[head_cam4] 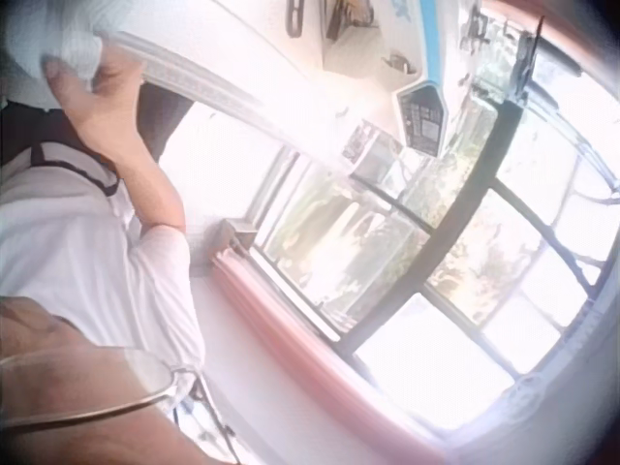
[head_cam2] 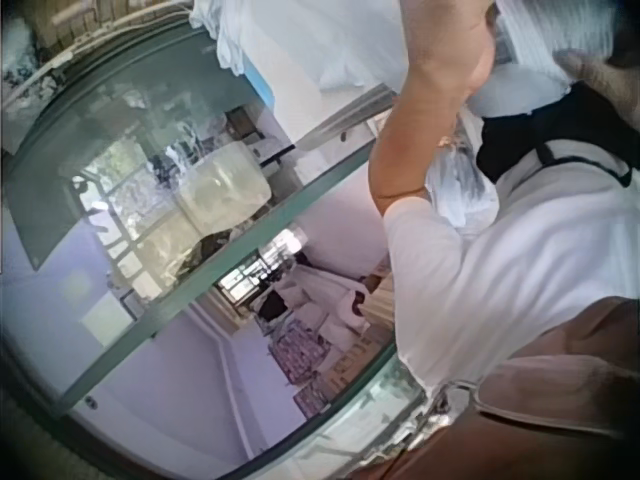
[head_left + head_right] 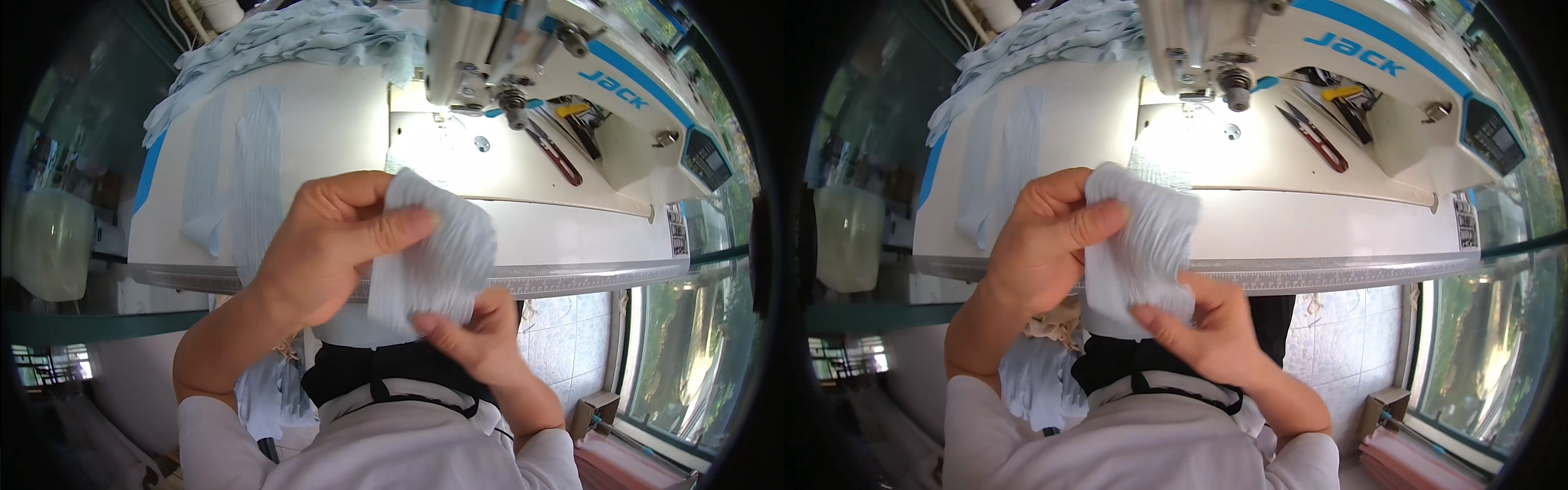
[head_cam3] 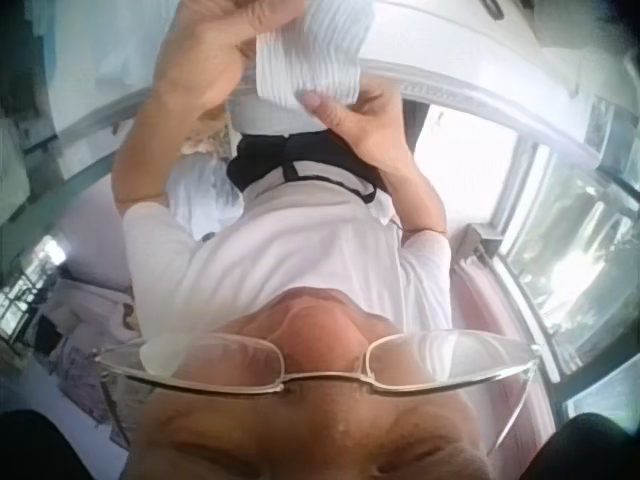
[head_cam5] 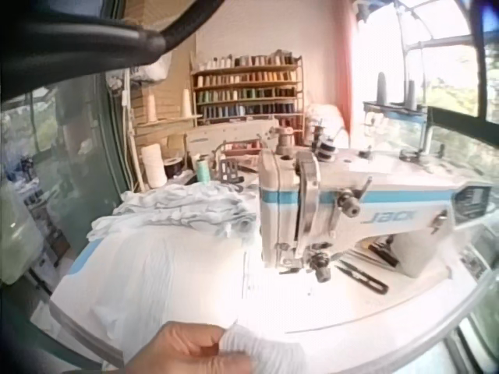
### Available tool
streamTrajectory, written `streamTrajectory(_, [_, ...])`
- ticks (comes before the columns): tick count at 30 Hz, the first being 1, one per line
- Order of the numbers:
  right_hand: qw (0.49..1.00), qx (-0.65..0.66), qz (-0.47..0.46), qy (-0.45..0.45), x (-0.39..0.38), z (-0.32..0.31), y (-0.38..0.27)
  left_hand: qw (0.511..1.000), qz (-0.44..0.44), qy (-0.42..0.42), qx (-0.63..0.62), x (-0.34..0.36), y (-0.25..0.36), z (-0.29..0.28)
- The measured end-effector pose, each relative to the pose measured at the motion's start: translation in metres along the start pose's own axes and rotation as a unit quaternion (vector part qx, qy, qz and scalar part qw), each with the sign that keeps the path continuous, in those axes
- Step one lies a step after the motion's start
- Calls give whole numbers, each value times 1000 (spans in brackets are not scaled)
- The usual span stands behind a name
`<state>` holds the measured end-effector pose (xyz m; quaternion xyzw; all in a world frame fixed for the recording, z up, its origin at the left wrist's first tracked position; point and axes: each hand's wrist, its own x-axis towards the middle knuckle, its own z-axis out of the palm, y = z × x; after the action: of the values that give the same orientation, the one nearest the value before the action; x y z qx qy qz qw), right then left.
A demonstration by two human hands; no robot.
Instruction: The person sews light blue fabric strips using a sewing machine, then moves to a table to fold and iron the strips. They handle the fabric by hand, aligning edges before ironing with a handheld iron.
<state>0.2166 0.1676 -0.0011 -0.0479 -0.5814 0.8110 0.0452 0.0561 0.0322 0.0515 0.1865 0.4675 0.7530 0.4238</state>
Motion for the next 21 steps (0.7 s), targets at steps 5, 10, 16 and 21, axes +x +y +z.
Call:
streamTrajectory(5, [997,19,51,59,-22,16,31,979,-10,32,203,27,1,-17])
streamTrajectory(10, [942,-260,-122,176,-8,16,40,922,1,56,384,75,8,-28])
streamTrajectory(16, [895,-392,-169,129,25,9,14,797,161,59,579,122,-4,-51])
streamTrajectory(21, [892,-375,-208,141,21,4,21,788,154,69,592,100,-16,-33])
